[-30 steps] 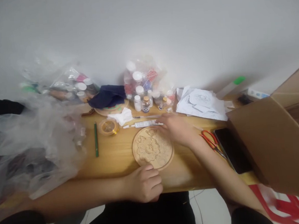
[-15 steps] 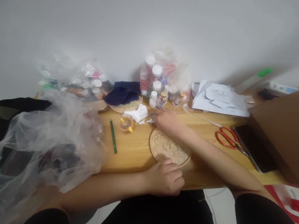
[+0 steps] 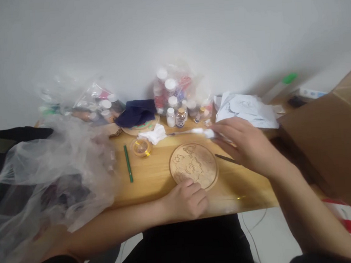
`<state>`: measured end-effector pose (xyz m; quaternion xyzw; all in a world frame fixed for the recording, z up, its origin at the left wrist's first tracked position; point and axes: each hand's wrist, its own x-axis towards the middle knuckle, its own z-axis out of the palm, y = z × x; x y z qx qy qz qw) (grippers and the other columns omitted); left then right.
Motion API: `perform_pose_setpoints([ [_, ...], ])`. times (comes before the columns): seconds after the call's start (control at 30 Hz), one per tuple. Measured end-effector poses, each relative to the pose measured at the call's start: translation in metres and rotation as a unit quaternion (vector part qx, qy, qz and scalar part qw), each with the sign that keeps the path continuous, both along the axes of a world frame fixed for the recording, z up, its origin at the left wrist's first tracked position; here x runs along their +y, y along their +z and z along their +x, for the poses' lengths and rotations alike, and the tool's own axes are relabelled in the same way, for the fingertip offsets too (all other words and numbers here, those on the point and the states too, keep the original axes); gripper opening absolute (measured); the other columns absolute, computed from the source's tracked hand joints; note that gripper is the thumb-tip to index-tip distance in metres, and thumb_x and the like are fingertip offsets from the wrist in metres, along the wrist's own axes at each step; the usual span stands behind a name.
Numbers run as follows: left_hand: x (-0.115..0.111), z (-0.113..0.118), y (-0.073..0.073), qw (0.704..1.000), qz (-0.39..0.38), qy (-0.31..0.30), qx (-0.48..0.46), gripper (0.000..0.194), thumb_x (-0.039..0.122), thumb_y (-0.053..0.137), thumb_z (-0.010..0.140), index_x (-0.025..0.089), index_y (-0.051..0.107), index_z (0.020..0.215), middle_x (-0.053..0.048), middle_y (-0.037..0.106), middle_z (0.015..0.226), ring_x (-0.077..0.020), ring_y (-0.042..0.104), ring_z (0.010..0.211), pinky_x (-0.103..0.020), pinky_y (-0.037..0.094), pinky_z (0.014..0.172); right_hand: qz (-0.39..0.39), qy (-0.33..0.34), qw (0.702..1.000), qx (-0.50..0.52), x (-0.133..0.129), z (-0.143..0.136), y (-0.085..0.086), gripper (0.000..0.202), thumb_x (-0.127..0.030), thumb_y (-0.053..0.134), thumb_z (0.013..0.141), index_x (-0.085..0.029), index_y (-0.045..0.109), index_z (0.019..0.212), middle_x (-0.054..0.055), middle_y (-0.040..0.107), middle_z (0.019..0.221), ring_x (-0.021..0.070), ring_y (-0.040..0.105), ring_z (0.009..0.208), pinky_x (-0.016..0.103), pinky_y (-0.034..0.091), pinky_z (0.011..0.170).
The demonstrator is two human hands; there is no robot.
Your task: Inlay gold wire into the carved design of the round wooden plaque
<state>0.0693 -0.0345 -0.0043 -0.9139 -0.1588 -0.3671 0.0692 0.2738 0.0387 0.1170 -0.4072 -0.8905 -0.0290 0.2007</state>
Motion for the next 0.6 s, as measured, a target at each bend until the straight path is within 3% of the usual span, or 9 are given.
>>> perform_pose_setpoints([
  [0.1, 0.013, -0.006, 0.017, 0.999, 0.014, 0.030, -0.001, 0.028, 0.013, 0.048, 0.090, 0.019, 0.047, 0.062, 0.001, 0.046, 0.056, -0.0146, 0.043, 0.060, -0.032, 0.023, 0.058, 0.030, -0.144, 0.989, 0.033, -0.024, 0.039, 0.015, 0.030, -0.045, 0.048, 0.096, -0.024, 0.064, 0.110, 0.011, 0.071, 0.105, 0.0241, 0.067, 0.096, 0.038, 0.052, 0.079],
  [0.2, 0.034, -0.011, 0.033, 0.990, -0.040, 0.127, 0.043, 0.030, 0.017, 0.043, 0.094, 0.020, 0.052, 0.065, -0.001, 0.048, 0.057, -0.0162, 0.047, 0.063, -0.034, 0.025, 0.060, 0.072, -0.286, 0.955, 0.020, -0.045, 0.064, 0.027, 0.047, -0.061, 0.042, 0.093, -0.022, 0.067, 0.105, 0.015, 0.070, 0.108, 0.0314, 0.066, 0.103, 0.047, 0.052, 0.084],
  [0.33, 0.064, -0.016, 0.039, 0.965, -0.110, 0.223, 0.089, 0.022, 0.013, 0.047, 0.092, 0.016, 0.061, 0.075, -0.007, 0.060, 0.071, -0.0209, 0.055, 0.075, -0.034, 0.031, 0.064, 0.078, -0.361, 0.928, 0.037, -0.064, 0.071, 0.035, 0.033, -0.047, 0.042, 0.097, -0.030, 0.062, 0.116, 0.012, 0.065, 0.119, 0.0313, 0.058, 0.122, 0.049, 0.044, 0.103],
  [0.4, 0.075, -0.018, 0.036, 0.947, -0.152, 0.263, 0.105, 0.018, 0.012, 0.051, 0.090, 0.014, 0.062, 0.076, -0.009, 0.063, 0.076, -0.0235, 0.058, 0.080, -0.035, 0.036, 0.067, 0.060, -0.325, 0.943, 0.038, -0.069, 0.069, 0.030, 0.029, -0.044, 0.041, 0.097, -0.029, 0.063, 0.109, 0.012, 0.066, 0.113, 0.0329, 0.061, 0.116, 0.051, 0.048, 0.097],
  [0.5, 0.082, -0.023, 0.033, 0.918, -0.216, 0.315, 0.109, 0.010, 0.014, 0.056, 0.089, 0.011, 0.065, 0.086, -0.014, 0.066, 0.087, -0.0281, 0.062, 0.088, -0.038, 0.043, 0.073, 0.079, -0.188, 0.976, 0.076, -0.072, 0.061, 0.012, 0.018, -0.034, 0.051, 0.095, -0.023, 0.061, 0.105, 0.013, 0.069, 0.104, 0.0280, 0.066, 0.097, 0.043, 0.054, 0.079],
  [0.6, 0.074, -0.025, 0.041, 0.898, -0.273, 0.331, 0.092, 0.017, 0.019, 0.058, 0.091, 0.011, 0.065, 0.105, -0.014, 0.067, 0.101, -0.0285, 0.063, 0.097, -0.041, 0.048, 0.081, 0.016, -0.060, 0.995, 0.082, -0.076, 0.046, -0.010, 0.017, -0.023, 0.052, 0.096, -0.021, 0.058, 0.111, 0.011, 0.070, 0.103, 0.0222, 0.067, 0.092, 0.035, 0.054, 0.077],
])
